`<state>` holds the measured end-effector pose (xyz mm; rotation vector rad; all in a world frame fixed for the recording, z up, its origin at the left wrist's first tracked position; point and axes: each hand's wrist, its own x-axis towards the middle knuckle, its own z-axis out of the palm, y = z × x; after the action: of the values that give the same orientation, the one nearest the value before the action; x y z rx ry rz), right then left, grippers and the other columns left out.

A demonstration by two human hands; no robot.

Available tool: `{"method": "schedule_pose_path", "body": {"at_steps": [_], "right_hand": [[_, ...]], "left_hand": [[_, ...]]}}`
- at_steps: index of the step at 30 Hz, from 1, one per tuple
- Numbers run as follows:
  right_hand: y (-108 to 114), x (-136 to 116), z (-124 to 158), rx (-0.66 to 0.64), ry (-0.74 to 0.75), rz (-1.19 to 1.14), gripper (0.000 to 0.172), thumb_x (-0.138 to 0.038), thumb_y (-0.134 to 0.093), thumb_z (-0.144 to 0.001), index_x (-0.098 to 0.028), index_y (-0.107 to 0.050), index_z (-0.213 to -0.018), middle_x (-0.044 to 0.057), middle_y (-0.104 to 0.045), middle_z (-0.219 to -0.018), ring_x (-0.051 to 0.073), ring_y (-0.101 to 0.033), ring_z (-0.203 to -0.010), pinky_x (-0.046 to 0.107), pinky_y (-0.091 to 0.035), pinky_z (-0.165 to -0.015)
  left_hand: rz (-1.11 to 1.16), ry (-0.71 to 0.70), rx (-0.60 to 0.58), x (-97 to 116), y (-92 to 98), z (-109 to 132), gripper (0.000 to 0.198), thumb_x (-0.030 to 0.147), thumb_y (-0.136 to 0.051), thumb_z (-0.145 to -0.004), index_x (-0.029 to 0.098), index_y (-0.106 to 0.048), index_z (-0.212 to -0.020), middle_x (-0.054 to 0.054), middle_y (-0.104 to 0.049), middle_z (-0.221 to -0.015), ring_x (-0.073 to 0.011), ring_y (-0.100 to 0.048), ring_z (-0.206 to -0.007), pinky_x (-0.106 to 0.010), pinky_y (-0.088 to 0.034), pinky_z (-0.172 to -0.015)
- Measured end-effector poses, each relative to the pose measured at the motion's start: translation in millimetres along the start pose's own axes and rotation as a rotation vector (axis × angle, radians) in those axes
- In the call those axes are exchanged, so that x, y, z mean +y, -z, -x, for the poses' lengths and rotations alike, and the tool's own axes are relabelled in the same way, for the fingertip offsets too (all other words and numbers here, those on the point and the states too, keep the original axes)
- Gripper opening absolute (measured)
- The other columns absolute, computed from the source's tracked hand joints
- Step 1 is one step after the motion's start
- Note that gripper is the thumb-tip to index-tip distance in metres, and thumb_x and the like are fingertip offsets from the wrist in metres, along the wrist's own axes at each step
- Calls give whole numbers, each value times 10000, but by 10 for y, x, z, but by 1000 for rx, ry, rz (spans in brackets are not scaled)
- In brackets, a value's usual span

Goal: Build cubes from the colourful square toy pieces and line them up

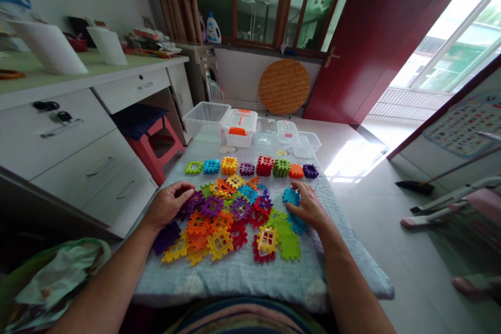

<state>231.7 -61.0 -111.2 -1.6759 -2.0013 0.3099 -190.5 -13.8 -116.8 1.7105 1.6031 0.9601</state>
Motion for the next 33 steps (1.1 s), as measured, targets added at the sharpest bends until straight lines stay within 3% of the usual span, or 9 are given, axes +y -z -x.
{"method": "schedule_pose_path", "body": {"at_steps": [15,22,25,28,30,33], "right_hand": [[-16,31,19,25,-45,9,639,-282,-637,-674,-190,-490,-1289,95,-604,-1070,280,-537,-1031,466,-419,-951],[-3,-58,-14,73,-33,-59,654,-258,-632,-672,-184,-472,-1301,97,-582,-1076,273,-554,-1023,472,-431,-963],[-33,-182,-38,121,35,-145,672,-244,-632,-690,-194,-430,-1329,90,-588,-1073,257,-569,-1017,451,-461,-942],[-92,-351,-63,112,146,-207,704,-229,-644,-699,-210,-395,-1357,88,-597,-1088,249,-579,-1019,435,-483,-922],[-127,-465,-75,89,216,-221,733,-224,-656,-702,-221,-372,-1378,89,-599,-1100,252,-580,-1031,443,-478,-936],[-145,-607,-75,58,280,-225,780,-228,-674,-716,-238,-328,-1415,93,-596,-1121,260,-581,-1057,459,-465,-965]], "left_hand": [[43,16,-12,-12,-6,-13,447,576,-646,-700,189,-696,-916,-47,-744,-902,-236,-673,-854,-308,-528,-801],[158,71,-32,-28,60,-37,527,584,-659,-690,166,-667,-1010,-67,-720,-965,-231,-668,-838,-313,-536,-760],[12,0,33,147,145,6,514,572,-646,-699,178,-665,-1028,-73,-698,-1065,-270,-644,-969,-371,-495,-909],[-127,-178,34,472,164,114,450,516,-630,-760,197,-643,-1077,-72,-660,-1164,-284,-586,-1112,-409,-406,-1043],[-165,-320,-31,730,91,203,415,473,-628,-789,212,-631,-1112,-72,-639,-1210,-270,-561,-1158,-403,-389,-1065],[-226,-496,-221,1080,-149,303,459,419,-683,-765,238,-613,-1181,-73,-626,-1245,-269,-537,-1190,-413,-391,-1066]]}}
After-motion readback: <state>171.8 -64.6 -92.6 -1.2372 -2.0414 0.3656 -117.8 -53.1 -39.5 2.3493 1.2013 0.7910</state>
